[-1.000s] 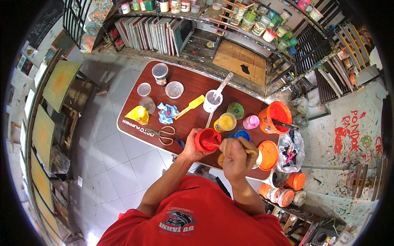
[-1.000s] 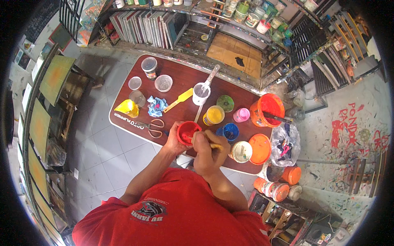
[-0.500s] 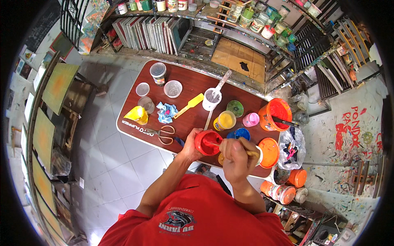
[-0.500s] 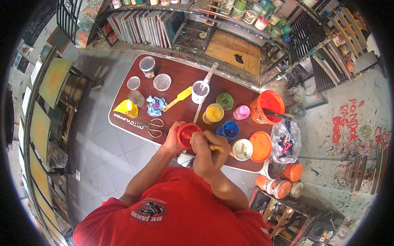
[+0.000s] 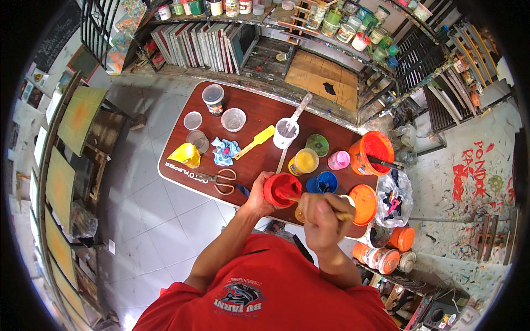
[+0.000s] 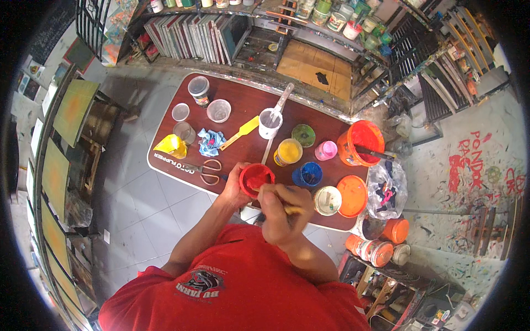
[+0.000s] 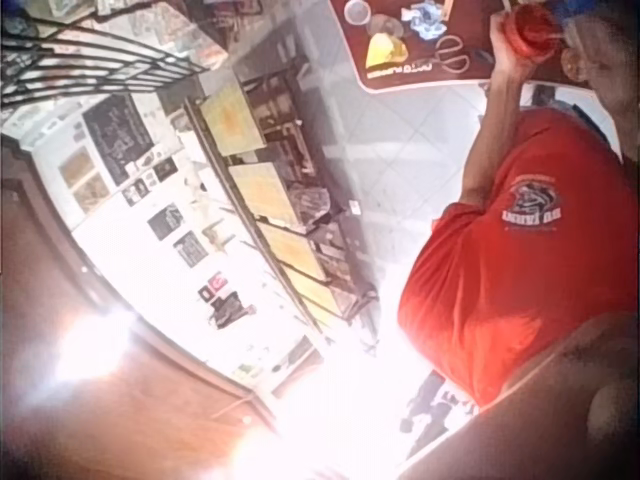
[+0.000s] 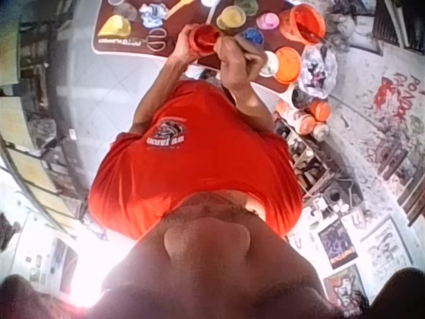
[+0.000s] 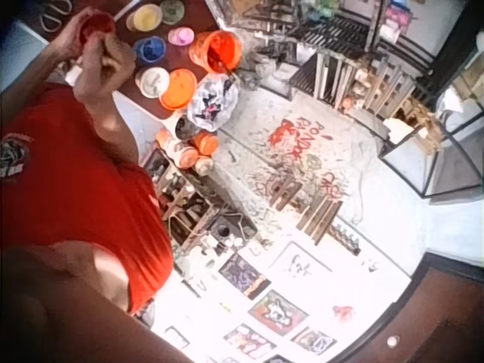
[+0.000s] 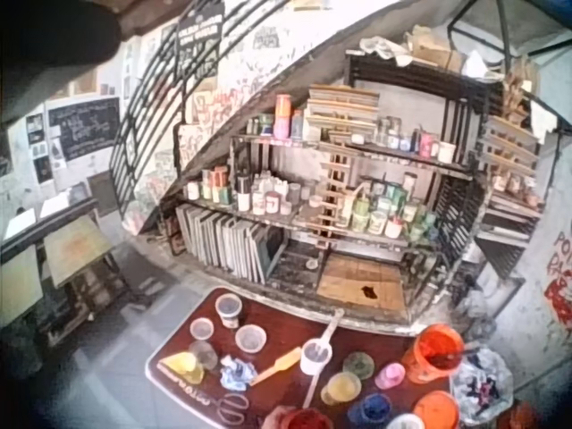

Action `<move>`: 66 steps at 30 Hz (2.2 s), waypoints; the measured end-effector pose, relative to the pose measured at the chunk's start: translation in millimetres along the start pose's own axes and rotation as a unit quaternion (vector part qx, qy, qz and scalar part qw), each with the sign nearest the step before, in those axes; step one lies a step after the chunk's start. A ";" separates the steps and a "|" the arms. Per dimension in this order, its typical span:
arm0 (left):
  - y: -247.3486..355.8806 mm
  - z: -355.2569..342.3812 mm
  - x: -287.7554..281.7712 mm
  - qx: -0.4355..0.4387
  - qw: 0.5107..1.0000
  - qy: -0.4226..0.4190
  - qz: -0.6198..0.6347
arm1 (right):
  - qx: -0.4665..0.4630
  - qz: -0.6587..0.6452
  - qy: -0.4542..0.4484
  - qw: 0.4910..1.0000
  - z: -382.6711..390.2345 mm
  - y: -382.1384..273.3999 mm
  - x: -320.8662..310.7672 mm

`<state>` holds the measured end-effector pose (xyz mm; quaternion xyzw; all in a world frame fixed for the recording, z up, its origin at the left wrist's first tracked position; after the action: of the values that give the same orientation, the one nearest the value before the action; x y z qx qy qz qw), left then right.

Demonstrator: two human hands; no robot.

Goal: The person mixes red ink in a container using a wooden spatula and then wipes a yellow scraper with a cloth.

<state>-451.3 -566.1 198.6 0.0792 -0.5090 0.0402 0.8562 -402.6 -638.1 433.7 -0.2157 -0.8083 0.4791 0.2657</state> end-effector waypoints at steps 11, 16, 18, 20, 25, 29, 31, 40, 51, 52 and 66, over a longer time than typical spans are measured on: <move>-8.3 -9.4 -6.6 -0.033 0.998 -0.059 0.002 | 0.016 0.044 0.071 0.996 7.7 33.0 -6.5; -6.1 -4.8 -4.4 -0.036 0.999 0.003 -0.019 | 0.001 -0.086 0.024 0.996 -7.3 -27.1 -4.0; -3.6 3.0 13.1 -0.042 0.999 0.011 -0.018 | -0.056 -0.058 0.025 0.996 -7.3 -36.7 -3.6; -6.9 1.9 21.3 -0.044 0.999 -0.018 -0.017 | -0.068 0.039 0.059 0.995 3.8 17.5 -15.0; -10.2 -16.4 -11.2 -0.038 0.997 -0.061 -0.036 | 0.054 0.042 0.111 0.991 -2.1 56.4 -21.0; -7.6 -4.3 4.7 -0.027 0.998 0.013 -0.050 | 0.037 -0.007 0.067 0.997 -12.7 0.1 -11.0; -6.1 -5.0 -0.7 -0.017 0.998 0.007 -0.065 | -0.003 -0.031 0.038 0.999 -7.0 -13.3 1.2; 0.6 7.4 26.3 -0.023 0.999 0.007 -0.023 | 0.070 -0.014 0.088 0.994 -14.0 35.2 -27.2; 10.9 -7.8 16.3 -0.017 0.997 -0.072 -0.032 | 0.006 0.077 0.086 0.993 5.7 48.4 -7.3; 9.8 -6.7 10.2 -0.017 0.998 -0.057 -0.023 | 0.002 0.080 0.075 0.994 0.7 43.2 -8.1; 1.8 4.4 -5.7 -0.049 0.997 0.023 -0.063 | 0.038 0.158 -0.001 0.987 -16.9 40.7 -18.1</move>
<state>-458.1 -565.0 195.8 0.0683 -0.4845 -0.0368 0.8714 -374.1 -619.7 400.3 -0.3300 -0.7458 0.5451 0.1944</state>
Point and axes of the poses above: each hand's wrist, its own z-axis away from the middle knuckle, its own x-axis out of the palm, y = z × x, the point moved 8 cm from there along -z, towards the middle knuckle
